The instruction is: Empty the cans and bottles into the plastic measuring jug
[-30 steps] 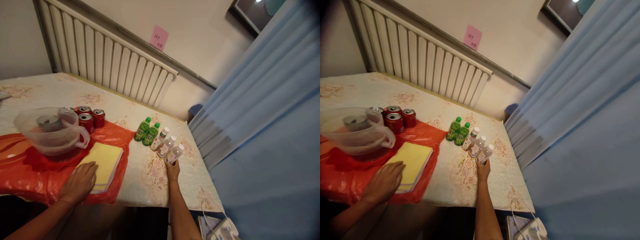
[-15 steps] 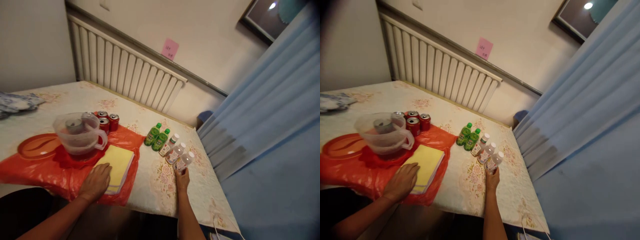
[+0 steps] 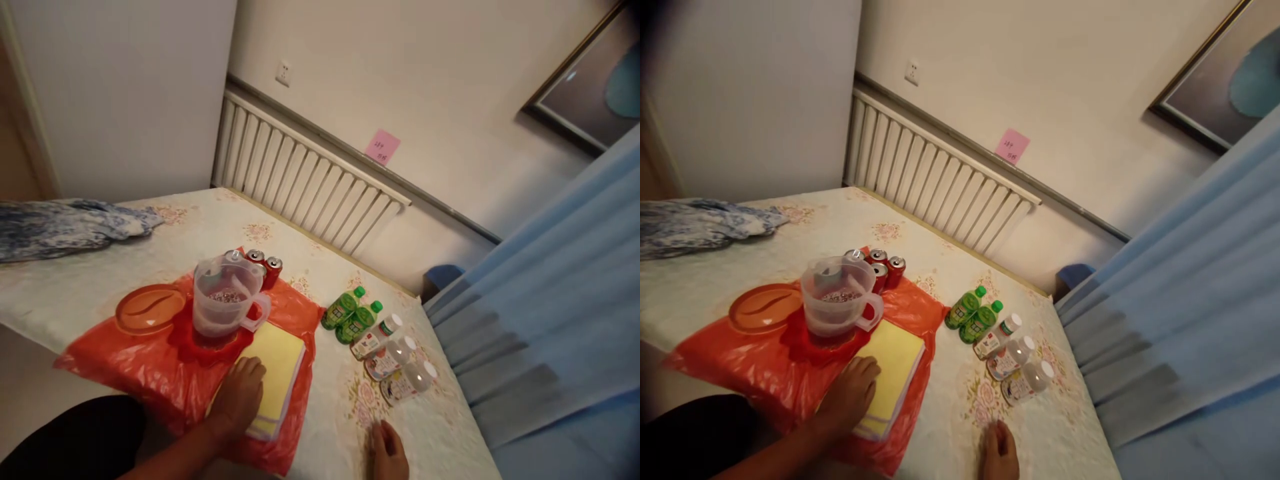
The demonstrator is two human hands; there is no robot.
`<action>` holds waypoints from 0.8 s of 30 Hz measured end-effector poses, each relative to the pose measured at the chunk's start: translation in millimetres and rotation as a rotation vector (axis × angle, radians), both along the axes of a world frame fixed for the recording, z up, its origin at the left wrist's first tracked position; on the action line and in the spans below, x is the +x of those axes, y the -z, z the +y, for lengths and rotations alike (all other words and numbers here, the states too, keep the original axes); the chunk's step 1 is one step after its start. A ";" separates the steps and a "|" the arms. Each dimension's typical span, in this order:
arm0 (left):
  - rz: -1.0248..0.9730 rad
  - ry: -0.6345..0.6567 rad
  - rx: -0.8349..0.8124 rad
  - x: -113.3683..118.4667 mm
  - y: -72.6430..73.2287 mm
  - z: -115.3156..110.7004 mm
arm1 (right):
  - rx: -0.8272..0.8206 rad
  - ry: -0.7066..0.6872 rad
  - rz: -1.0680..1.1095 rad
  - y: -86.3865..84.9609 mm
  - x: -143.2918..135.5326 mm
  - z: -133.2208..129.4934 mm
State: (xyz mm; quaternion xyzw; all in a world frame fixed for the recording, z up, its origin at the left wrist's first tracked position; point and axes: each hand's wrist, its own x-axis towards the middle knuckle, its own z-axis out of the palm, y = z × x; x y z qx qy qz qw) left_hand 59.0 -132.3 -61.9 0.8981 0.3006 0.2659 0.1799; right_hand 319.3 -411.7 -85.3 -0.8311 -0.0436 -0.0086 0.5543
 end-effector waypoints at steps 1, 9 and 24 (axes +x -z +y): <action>-0.013 0.037 -0.073 3.1 -6.7 3.1 | 0.028 -0.015 0.009 -5.1 -6.9 9.9; -0.275 0.398 -0.747 25.2 -16.2 26.6 | 0.122 -0.623 -0.090 -94.3 -39.0 174.7; -0.225 0.524 -1.090 12.2 -12.3 42.7 | -0.401 -1.188 -0.881 -127.6 -22.7 480.2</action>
